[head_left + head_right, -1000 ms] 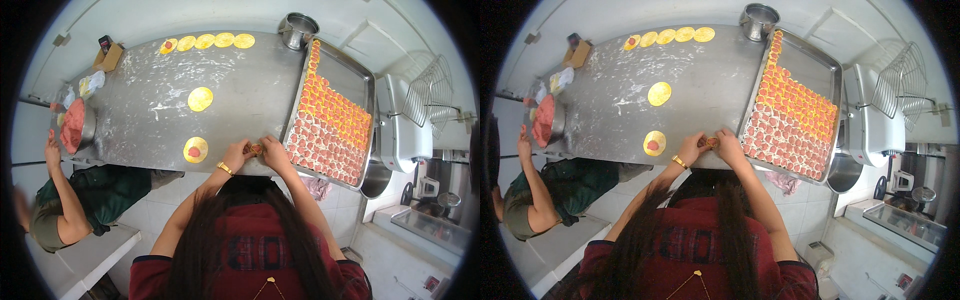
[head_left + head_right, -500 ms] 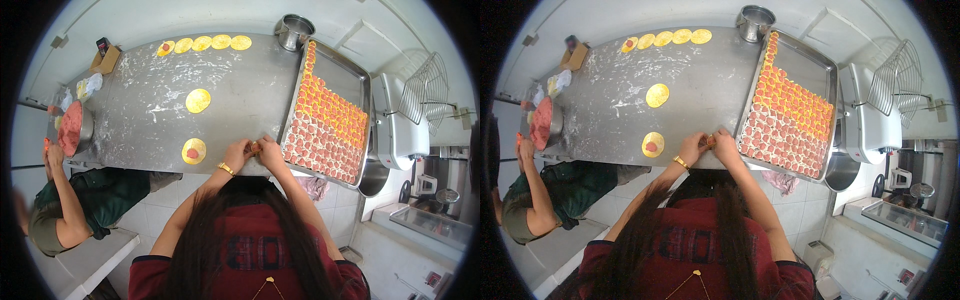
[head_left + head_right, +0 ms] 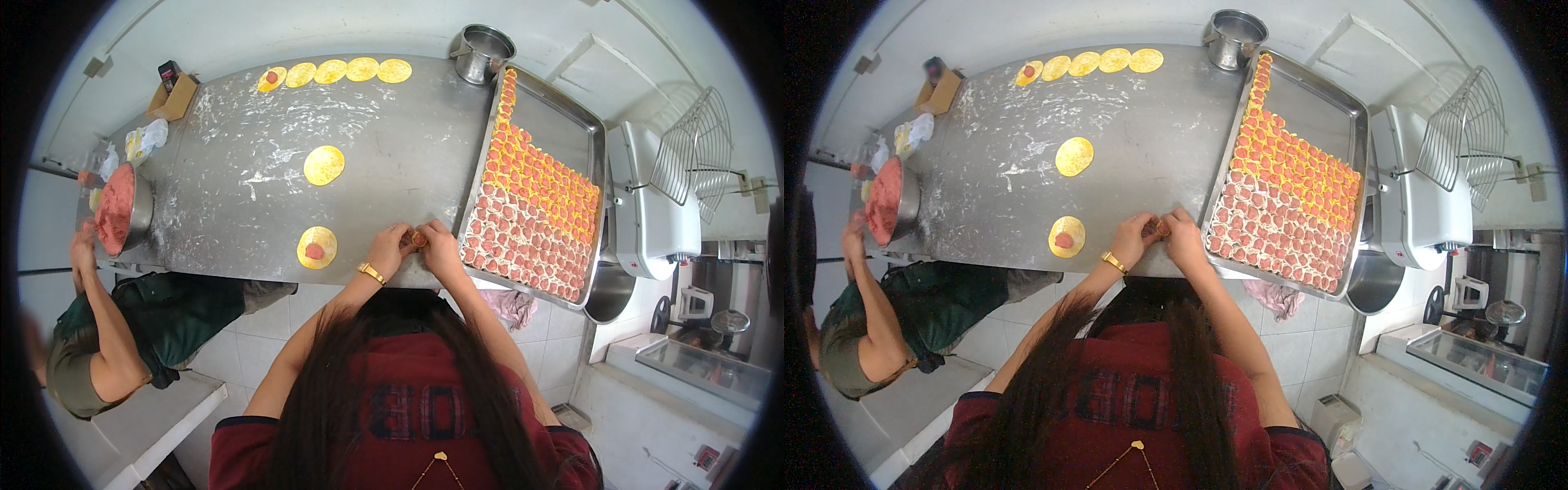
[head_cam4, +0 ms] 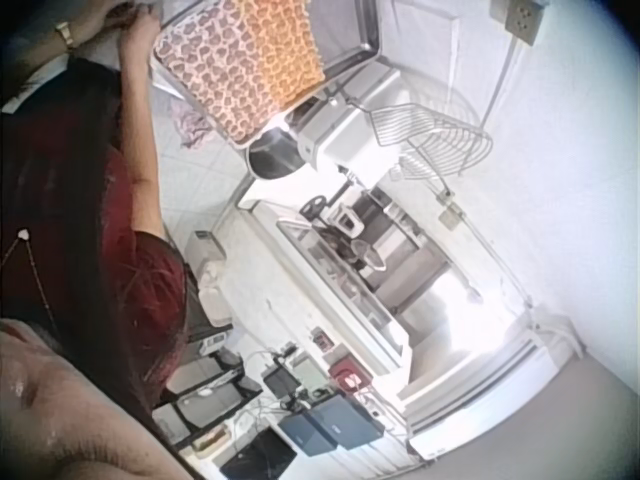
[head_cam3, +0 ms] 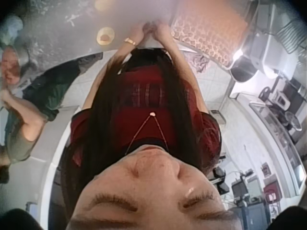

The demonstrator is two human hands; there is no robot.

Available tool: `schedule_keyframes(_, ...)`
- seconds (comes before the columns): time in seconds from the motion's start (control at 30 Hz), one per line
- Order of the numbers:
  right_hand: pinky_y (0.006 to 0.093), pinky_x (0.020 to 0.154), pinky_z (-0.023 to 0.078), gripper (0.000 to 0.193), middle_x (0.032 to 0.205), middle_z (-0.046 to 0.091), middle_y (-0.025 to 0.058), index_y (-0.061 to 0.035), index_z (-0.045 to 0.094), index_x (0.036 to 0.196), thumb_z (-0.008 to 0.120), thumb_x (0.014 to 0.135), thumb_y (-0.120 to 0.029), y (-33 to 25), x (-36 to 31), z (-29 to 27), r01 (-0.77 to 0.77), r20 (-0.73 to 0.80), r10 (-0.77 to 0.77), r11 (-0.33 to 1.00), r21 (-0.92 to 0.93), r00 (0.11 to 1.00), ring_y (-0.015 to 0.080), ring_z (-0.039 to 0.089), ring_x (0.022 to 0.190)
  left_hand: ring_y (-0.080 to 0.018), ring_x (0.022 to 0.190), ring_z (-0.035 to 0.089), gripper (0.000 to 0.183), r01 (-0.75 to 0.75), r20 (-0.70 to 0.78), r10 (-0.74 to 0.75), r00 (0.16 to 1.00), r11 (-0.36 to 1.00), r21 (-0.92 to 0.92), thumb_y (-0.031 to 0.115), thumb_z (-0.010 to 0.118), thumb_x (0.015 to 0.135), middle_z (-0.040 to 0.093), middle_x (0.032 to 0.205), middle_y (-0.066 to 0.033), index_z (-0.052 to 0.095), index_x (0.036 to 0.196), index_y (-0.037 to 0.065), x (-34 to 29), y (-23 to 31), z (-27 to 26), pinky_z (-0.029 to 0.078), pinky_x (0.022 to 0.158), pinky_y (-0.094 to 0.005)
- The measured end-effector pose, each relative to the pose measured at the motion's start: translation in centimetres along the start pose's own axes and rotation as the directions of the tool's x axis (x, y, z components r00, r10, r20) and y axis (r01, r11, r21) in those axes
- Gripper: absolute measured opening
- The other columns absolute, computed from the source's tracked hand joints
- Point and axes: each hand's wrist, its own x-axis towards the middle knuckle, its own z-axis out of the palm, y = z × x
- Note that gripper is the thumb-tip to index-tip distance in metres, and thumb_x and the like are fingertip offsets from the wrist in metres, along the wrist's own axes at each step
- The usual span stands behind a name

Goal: The person places a small amount of filling onto round yellow dough discs, folds them into half-moon shapes, and places the finished dumplings onto a metal tray. Another person works alongside, preparing dough and adding filling.

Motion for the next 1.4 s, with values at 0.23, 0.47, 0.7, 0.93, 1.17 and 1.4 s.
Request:
schedule_keyframes(0.23,0.042,0.078,0.047,0.036,0.098,0.055,0.0175,-0.0025,0.06,0.102,0.052,0.068,0.008,0.0,0.1,-1.1,0.061,-0.003,-0.061,0.997,-0.045,0.998,0.0369,0.056,0.091,-0.0242,0.074,0.065,0.024,0.069,0.011,-0.068,0.998,0.989,-0.134,0.004,0.07,0.073,0.063,0.082,-0.0122,0.057,0.093,0.001,-0.6,-0.4,-0.2,0.052,0.066,-0.0326)
schedule_keyframes(0.47,0.0401,0.084,0.045,0.03,0.102,0.054,0.0177,-0.0037,0.06,0.102,0.05,0.074,0.002,-0.7,-0.3,-0.7,0.173,0.143,-0.154,0.975,-0.137,0.978,0.0363,0.055,0.096,-0.0192,0.072,0.063,0.02,0.277,-0.12,-0.3,0.946,0.944,-0.177,0.009,0.069,0.078,0.063,0.079,-0.0103,0.059,0.093,0.001,-6.0,-3.1,-3.6,0.05,0.066,-0.0299)
schedule_keyframes(0.7,0.0297,0.066,0.051,0.023,0.089,0.062,0.0087,-0.006,0.064,0.097,0.068,0.074,-0.006,6.0,5.7,-11.4,0.079,-0.224,-0.049,0.988,0.129,0.973,0.0188,0.063,0.074,-0.0159,0.069,0.06,0.012,0.369,-0.552,-0.345,0.759,0.927,-0.072,0.007,0.064,0.08,0.062,0.081,-0.0098,0.061,0.089,-0.001,-13.7,-6.5,-8.5,0.049,0.064,-0.0272)
schedule_keyframes(0.93,0.0324,0.073,0.051,0.036,0.093,0.065,0.0117,-0.0094,0.068,0.097,0.072,0.062,-0.005,18.3,16.7,-23.7,-0.144,-0.415,0.06,0.974,-0.174,0.908,0.0252,0.063,0.08,-0.0182,0.061,0.057,0.015,0.577,-0.756,-0.347,0.554,0.815,0.049,0.009,0.068,0.077,0.058,0.076,-0.0093,0.059,0.085,-0.001,-12.6,-9.0,-9.0,0.047,0.059,-0.0306)
schedule_keyframes(1.17,0.0342,0.069,0.051,0.032,0.078,0.066,0.0109,-0.009,0.069,0.098,0.065,0.067,-0.005,23.3,20.9,-22.4,-0.168,-0.172,0.115,0.927,-0.336,0.978,0.0248,0.064,0.072,-0.0215,0.063,0.061,0.013,0.679,-0.827,-0.323,0.46,0.728,0.094,0.009,0.067,0.075,0.063,0.072,-0.0118,0.062,0.08,-0.001,-11.0,-8.0,-7.9,0.049,0.059,-0.0326)
schedule_keyframes(1.4,0.0388,0.076,0.051,0.029,0.088,0.065,0.021,-0.0073,0.069,0.098,0.06,0.071,-0.009,21.8,19.6,-23.6,-0.17,0.011,0.175,0.968,-0.186,0.985,0.0345,0.063,0.081,-0.0187,0.064,0.063,0.016,0.711,-0.826,-0.357,0.437,0.699,0.074,0.014,0.065,0.079,0.065,0.073,-0.0107,0.064,0.084,-0.002,-10.6,-7.7,-7.2,0.049,0.062,-0.031)
